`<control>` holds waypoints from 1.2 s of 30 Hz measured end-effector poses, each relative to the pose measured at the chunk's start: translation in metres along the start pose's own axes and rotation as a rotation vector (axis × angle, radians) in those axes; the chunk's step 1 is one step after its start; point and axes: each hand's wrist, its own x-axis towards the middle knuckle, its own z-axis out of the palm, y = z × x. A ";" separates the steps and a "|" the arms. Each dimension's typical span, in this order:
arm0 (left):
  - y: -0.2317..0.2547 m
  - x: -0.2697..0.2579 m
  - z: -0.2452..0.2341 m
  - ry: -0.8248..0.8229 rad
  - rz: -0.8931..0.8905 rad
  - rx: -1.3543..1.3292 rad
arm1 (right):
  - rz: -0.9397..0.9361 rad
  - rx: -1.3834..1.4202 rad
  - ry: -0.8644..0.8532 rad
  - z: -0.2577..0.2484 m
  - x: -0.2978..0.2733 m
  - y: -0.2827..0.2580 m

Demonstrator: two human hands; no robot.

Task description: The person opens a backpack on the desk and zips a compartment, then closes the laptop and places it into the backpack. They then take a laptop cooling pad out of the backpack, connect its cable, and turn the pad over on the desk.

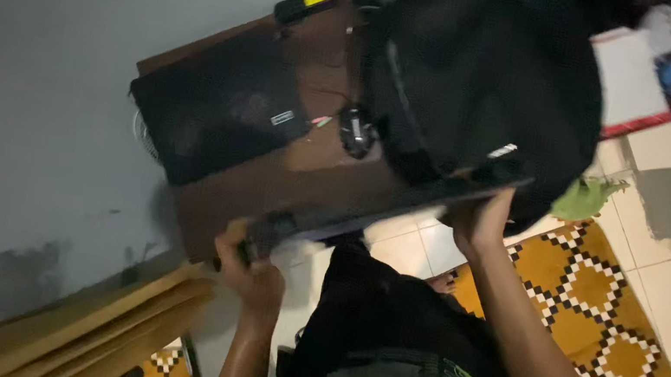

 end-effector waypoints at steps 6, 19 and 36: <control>0.038 -0.023 0.056 -0.029 -0.284 0.071 | 0.056 -0.302 0.088 -0.069 -0.072 -0.042; 0.100 -0.046 0.227 -0.778 -0.549 0.641 | 0.439 0.115 0.165 -0.253 -0.218 -0.036; 0.106 -0.124 0.371 -1.240 -0.223 0.228 | 0.187 0.085 0.821 -0.280 -0.338 -0.066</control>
